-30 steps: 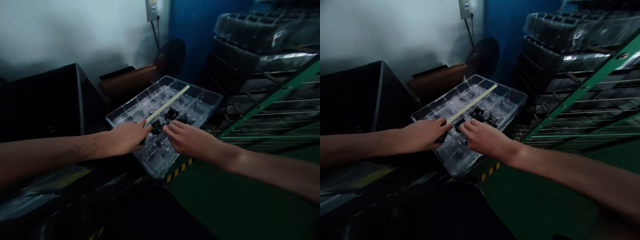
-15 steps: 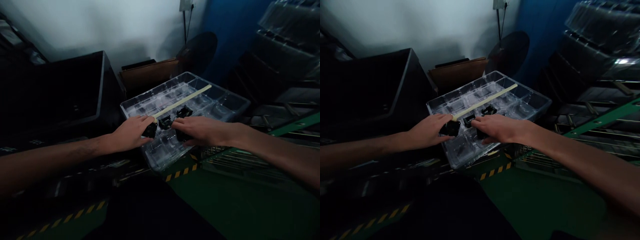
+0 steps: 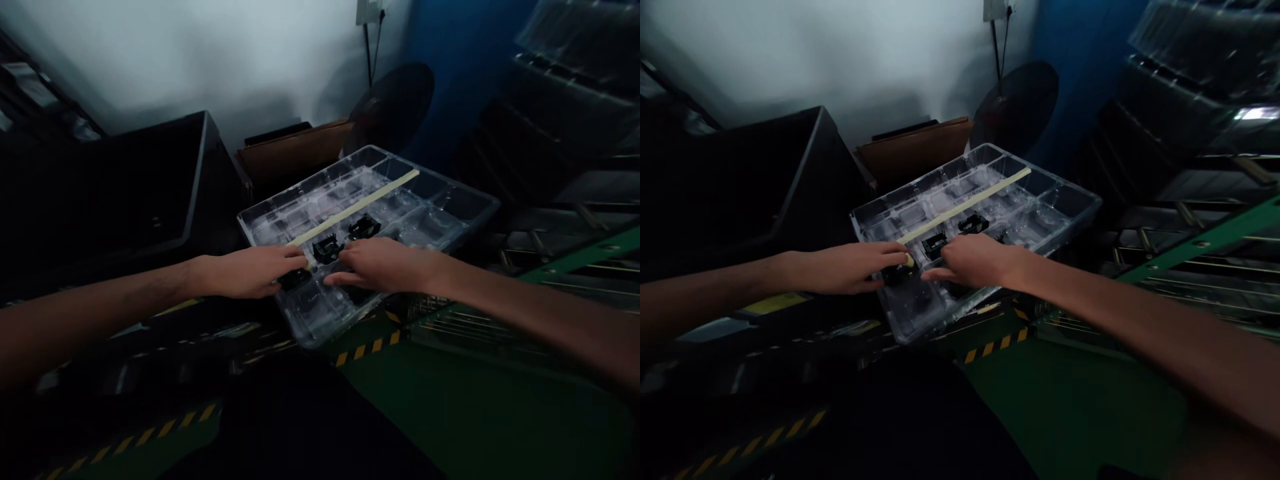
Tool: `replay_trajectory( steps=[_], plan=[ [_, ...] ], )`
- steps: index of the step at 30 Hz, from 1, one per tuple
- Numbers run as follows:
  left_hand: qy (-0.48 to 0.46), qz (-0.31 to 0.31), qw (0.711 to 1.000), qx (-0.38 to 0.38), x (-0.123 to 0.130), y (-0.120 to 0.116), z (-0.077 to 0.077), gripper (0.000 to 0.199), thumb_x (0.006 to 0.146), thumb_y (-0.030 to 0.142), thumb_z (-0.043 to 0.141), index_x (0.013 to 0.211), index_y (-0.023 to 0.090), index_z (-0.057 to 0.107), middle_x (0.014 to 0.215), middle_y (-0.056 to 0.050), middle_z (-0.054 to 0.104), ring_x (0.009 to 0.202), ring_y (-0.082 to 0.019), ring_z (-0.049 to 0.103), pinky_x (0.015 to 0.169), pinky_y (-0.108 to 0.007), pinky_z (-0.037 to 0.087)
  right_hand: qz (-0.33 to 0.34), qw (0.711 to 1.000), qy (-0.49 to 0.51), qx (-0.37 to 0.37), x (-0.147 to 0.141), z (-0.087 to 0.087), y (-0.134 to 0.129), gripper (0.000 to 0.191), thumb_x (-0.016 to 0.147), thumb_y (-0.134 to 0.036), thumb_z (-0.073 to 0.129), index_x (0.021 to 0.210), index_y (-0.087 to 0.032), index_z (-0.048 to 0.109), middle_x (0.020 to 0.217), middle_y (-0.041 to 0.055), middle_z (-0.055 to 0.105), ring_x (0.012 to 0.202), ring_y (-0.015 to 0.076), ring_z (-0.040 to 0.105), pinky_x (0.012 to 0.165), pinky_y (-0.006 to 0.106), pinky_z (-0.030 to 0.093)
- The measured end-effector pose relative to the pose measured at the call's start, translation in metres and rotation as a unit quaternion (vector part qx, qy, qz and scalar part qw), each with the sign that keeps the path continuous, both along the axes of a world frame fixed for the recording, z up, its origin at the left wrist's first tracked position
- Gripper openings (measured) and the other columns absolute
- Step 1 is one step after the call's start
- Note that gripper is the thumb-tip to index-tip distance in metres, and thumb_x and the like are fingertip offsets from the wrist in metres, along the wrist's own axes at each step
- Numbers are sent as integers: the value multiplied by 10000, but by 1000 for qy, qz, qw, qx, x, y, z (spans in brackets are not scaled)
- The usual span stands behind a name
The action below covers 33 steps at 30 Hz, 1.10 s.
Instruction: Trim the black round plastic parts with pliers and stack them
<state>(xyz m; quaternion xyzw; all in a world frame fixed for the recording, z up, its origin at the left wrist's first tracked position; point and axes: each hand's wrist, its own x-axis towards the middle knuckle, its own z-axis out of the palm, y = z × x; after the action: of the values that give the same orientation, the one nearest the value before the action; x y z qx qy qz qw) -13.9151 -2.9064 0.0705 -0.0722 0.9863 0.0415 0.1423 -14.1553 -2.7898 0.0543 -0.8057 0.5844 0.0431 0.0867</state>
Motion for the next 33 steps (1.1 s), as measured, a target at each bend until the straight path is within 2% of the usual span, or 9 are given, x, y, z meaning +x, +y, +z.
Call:
replay_trajectory(
  steps=[2, 4, 9, 15, 20, 26, 29, 31, 33],
  plan=[
    [-8, 2, 1000, -6, -2, 1, 1, 565, 918, 191, 615, 1464, 220, 470, 1560, -150, 461, 1313, -264, 585, 1008, -325, 496, 4, 1000, 13, -1, 4, 0, 8, 647, 1032, -661, 351, 993, -136, 726, 828, 101, 651, 623, 156, 539, 554, 323, 420],
    [-5, 12, 1000, -12, -3, 2, 1, 485, 951, 229, 602, 1427, 212, 511, 1547, -147, 476, 1320, -265, 577, 1026, -332, 486, 4, 999, 22, -38, 4, -1, 16, 537, 1035, -584, 426, 1024, -130, 713, 874, 112, 659, 635, 160, 548, 526, 308, 389],
    [-5, 59, 997, -40, -4, 2, -1, 427, 968, 282, 607, 1379, 198, 528, 1474, -137, 525, 1268, -268, 588, 951, -319, 502, 22, 993, 8, -112, -10, -10, 28, 315, 1015, -420, 513, 1001, -158, 687, 966, 126, 668, 732, 187, 608, 533, 289, 383],
    [-3, 103, 993, -57, -15, 5, -9, 429, 985, 394, 585, 1357, 191, 521, 1298, -139, 601, 1081, -256, 634, 750, -283, 495, 19, 991, -1, -130, -21, -15, 34, 298, 1022, -394, 493, 1097, -166, 671, 1067, 147, 685, 757, 203, 628, 540, 312, 436],
    [11, 103, 991, -80, -23, 10, -15, 406, 953, 367, 593, 1306, 167, 561, 1223, -134, 587, 847, -195, 631, 568, -270, 412, 13, 989, -12, -147, -26, -9, 38, 366, 1057, -417, 407, 1155, -185, 673, 1134, 145, 698, 802, 214, 666, 561, 327, 483],
    [91, 159, 982, -46, -4, 11, -12, 332, 930, 353, 604, 1210, 182, 557, 1246, -111, 552, 654, -93, 546, 536, -245, 423, 17, 986, -35, -164, -32, -4, 38, 434, 1080, -433, 352, 1201, -173, 678, 1143, 143, 710, 827, 221, 687, 600, 339, 526],
    [145, 193, 970, -12, 6, 11, -13, 333, 900, 334, 633, 1187, 200, 530, 1213, -92, 552, 717, -128, 593, 570, -266, 494, 16, 983, -54, -172, -31, -3, 32, 412, 1079, -422, 373, 1189, -176, 684, 1108, 141, 714, 823, 219, 688, 604, 334, 527],
    [194, 211, 958, 26, 9, 12, -15, 327, 881, 305, 647, 1166, 210, 520, 1201, -81, 555, 880, -185, 649, 686, -310, 580, 21, 982, -67, -177, -27, -3, 27, 389, 1077, -399, 391, 1207, -168, 676, 1112, 145, 711, 830, 217, 686, 614, 327, 527],
    [245, 222, 941, 76, 10, 14, -17, 299, 876, 277, 646, 1136, 218, 513, 1195, -68, 561, 1017, -213, 657, 827, -362, 623, 28, 980, -86, -178, -20, -3, 20, 392, 1069, -387, 420, 1311, -159, 626, 1185, 159, 694, 835, 217, 685, 630, 336, 536]
  ],
)
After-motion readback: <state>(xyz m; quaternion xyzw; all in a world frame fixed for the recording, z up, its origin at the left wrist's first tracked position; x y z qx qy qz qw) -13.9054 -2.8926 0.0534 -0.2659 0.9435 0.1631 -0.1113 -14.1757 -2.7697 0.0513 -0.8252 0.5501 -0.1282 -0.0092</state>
